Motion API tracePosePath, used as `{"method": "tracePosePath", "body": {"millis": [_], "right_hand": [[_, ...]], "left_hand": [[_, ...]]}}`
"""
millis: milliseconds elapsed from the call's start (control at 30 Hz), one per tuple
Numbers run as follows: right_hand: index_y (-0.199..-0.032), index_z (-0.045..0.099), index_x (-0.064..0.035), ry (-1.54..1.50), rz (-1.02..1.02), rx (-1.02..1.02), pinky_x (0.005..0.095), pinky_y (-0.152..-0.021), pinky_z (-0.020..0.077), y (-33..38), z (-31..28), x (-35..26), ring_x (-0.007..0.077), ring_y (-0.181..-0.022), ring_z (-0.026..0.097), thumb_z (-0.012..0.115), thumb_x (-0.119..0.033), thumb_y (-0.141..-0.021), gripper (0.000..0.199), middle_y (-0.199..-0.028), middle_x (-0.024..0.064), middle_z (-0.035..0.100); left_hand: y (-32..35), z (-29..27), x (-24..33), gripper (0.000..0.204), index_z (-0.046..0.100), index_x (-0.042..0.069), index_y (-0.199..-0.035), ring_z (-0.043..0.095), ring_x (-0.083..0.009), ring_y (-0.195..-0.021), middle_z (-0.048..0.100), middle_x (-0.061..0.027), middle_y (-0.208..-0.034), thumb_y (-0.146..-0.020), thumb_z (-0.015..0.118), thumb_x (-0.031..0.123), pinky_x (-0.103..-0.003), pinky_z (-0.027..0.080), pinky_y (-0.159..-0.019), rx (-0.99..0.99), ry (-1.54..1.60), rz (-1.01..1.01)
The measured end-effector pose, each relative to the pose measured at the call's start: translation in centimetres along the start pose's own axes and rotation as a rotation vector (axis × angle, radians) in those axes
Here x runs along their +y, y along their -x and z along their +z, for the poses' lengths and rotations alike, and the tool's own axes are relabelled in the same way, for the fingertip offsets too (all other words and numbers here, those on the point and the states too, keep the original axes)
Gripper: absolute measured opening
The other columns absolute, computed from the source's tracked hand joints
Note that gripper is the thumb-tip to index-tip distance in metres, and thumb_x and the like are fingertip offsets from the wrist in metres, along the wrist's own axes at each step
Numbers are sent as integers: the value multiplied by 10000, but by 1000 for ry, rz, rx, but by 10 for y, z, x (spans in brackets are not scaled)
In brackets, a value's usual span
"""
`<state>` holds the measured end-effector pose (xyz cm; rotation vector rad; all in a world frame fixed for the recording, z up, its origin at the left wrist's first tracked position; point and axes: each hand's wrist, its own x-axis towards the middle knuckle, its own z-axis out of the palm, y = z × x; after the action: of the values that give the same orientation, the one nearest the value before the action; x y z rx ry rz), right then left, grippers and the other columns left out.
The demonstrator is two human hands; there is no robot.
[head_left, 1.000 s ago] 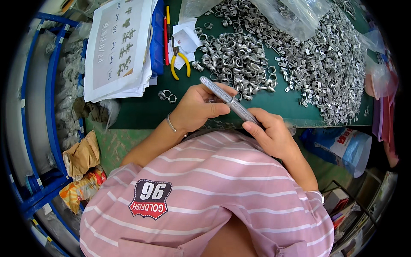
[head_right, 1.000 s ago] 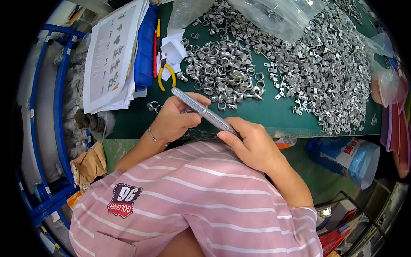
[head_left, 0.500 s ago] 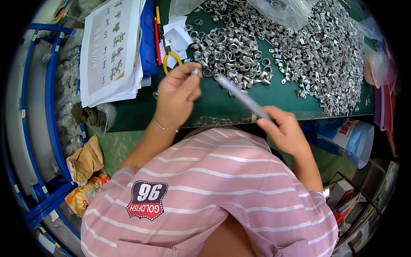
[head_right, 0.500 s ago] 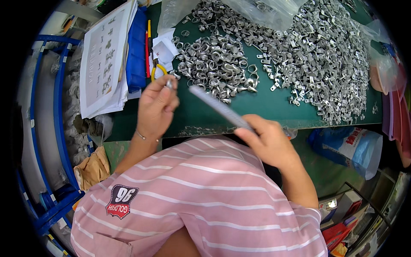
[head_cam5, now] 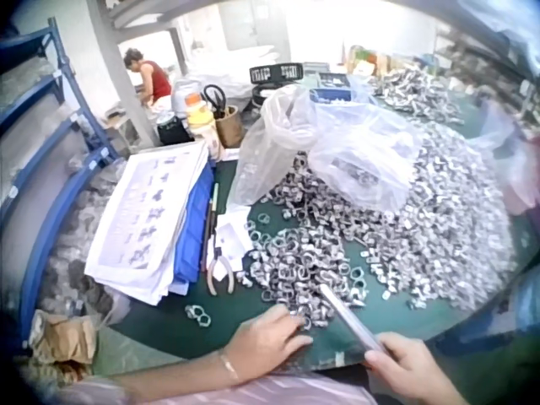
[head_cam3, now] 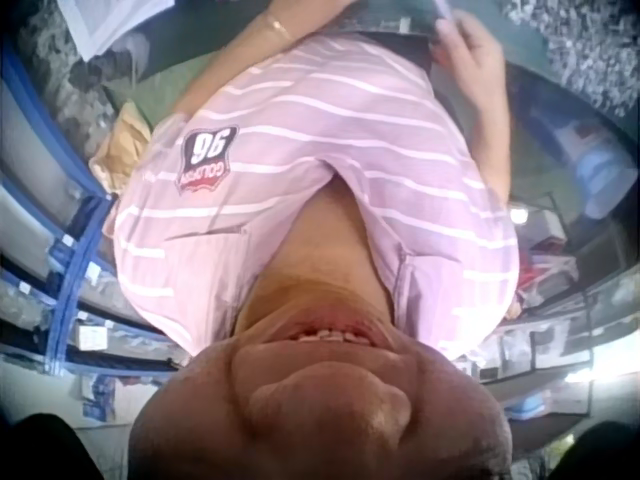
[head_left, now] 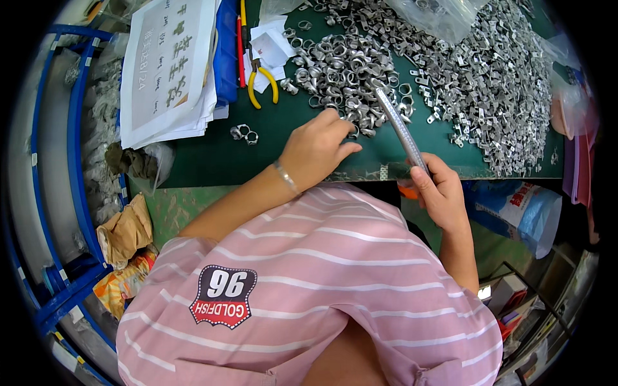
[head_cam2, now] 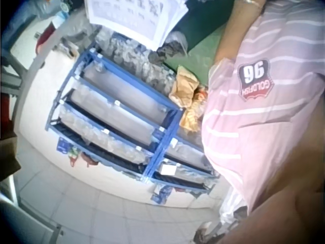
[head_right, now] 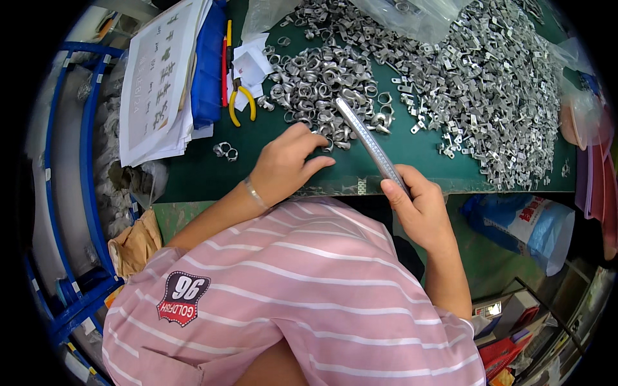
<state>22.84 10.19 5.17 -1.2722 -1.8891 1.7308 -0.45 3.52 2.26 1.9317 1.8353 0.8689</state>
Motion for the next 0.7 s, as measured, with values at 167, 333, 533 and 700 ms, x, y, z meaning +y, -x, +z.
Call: {"method": "tracePosePath", "body": {"millis": [167, 333, 533, 700], "right_hand": [[-941, 577, 11, 17, -18, -9, 218, -517, 381, 0, 1, -3, 63, -580, 467, 572, -231, -880, 249, -637, -2, 513], [-956, 573, 13, -60, 1, -55, 215, -516, 385, -4, 8, -6, 63, -577, 468, 567, -218, -884, 242, -644, -2, 514], [-968, 570, 14, -80, 31, -107, 212, -520, 387, -10, 13, -13, 60, -582, 470, 565, -208, -885, 238, -648, -3, 514], [-980, 570, 14, -50, 36, -126, 213, -526, 392, -11, 15, -14, 62, -589, 474, 569, -205, -882, 240, -655, 0, 517]], "left_hand": [[3, 2, -11, 200, 595, 27, -914, 509, -156, -624, 565, -83, -822, -738, 676, 76, -268, 407, -541, 48, 300, -62], [4, -22, -5, 130, 590, -24, -944, 365, -49, -512, 602, -99, -915, -877, 547, 80, -170, 298, -460, -100, 1530, -674], [7, -27, -11, 157, 573, -12, -942, 337, -14, -515, 602, -103, -937, -915, 481, 111, -153, 286, -445, -217, 1914, -679], [7, -28, -15, 158, 558, -5, -975, 342, -10, -524, 578, -96, -950, -924, 459, 107, -144, 277, -444, -238, 2013, -649]]}}
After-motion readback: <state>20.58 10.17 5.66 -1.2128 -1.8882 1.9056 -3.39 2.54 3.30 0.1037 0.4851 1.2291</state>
